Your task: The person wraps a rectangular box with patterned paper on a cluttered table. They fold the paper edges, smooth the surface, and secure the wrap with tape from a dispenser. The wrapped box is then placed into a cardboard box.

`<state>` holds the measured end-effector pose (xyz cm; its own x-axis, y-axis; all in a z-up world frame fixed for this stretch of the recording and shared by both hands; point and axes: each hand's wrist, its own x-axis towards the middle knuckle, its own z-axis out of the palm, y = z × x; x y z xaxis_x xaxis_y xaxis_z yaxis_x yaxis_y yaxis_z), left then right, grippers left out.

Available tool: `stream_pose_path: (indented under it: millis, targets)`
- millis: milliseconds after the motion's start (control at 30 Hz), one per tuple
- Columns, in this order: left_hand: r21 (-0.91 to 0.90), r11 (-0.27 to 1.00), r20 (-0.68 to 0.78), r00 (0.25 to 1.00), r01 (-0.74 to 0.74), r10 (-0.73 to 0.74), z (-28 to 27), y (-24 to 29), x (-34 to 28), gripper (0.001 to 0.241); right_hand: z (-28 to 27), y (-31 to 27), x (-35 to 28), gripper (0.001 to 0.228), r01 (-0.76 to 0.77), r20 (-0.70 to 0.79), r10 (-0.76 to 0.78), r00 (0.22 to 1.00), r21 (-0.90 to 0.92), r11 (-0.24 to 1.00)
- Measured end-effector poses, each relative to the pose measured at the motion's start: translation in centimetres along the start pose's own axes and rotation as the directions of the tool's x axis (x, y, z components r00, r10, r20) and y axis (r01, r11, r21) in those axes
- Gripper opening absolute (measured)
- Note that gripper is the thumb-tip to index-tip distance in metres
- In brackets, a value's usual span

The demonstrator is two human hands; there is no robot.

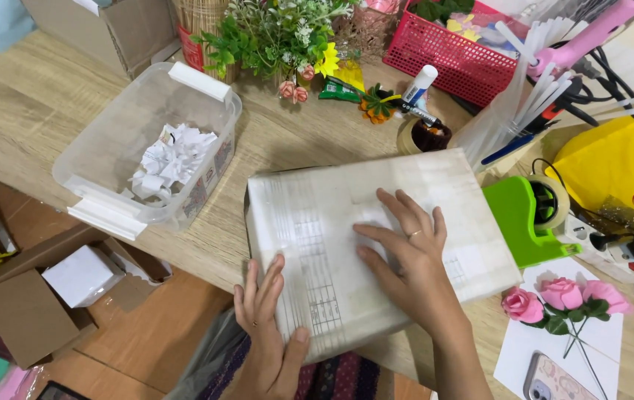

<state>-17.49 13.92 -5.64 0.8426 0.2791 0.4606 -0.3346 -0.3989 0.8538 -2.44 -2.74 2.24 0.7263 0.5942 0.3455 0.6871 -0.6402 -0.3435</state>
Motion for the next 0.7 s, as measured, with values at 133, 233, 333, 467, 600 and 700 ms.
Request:
stream_pose_path:
  millis: [133, 233, 333, 467, 600, 700]
  targets:
    - [-0.007, 1.0, -0.013, 1.0, 0.019, -0.019, 0.1, 0.2, 0.3, 0.058, 0.6, -0.5, 1.6, 0.007, 0.061, 0.01, -0.061, 0.998, 0.078, 0.995]
    - [-0.003, 0.999, -0.021, 0.999, 0.034, -0.034, 0.0, 0.3, 0.2, 0.057, 1.1, -0.9, 2.0, 0.007, 0.074, 0.032, -0.076, 0.997, 0.064, 0.995]
    - [-0.015, 0.999, -0.013, 0.999, 0.043, -0.043, 0.0, 0.4, 0.3, 0.056, 1.3, -1.5, 2.2, 0.007, 0.081, 0.039, -0.082, 0.996, 0.024, 0.996]
    - [-0.024, 0.999, -0.011, 0.999, 0.043, -0.043, -0.1, 0.6, 0.5, 0.055, 1.8, -1.6, 2.3, 0.01, 0.077, 0.074, -0.079, 0.994, 0.036, 0.996]
    - [-0.024, 0.999, -0.008, 0.999, 0.047, -0.047, -0.2, 0.7, 0.5, 0.054, 1.5, -1.3, 1.7, 0.012, 0.03, 0.063, -0.038, 0.997, 0.129, 0.991]
    - [-0.04, 0.998, 0.002, 0.999, 0.054, -0.054, -0.3, 0.8, 0.5, 0.053, 1.1, -1.3, 1.5, 0.005, -0.028, -0.03, 0.036, 0.999, 0.23, 0.973]
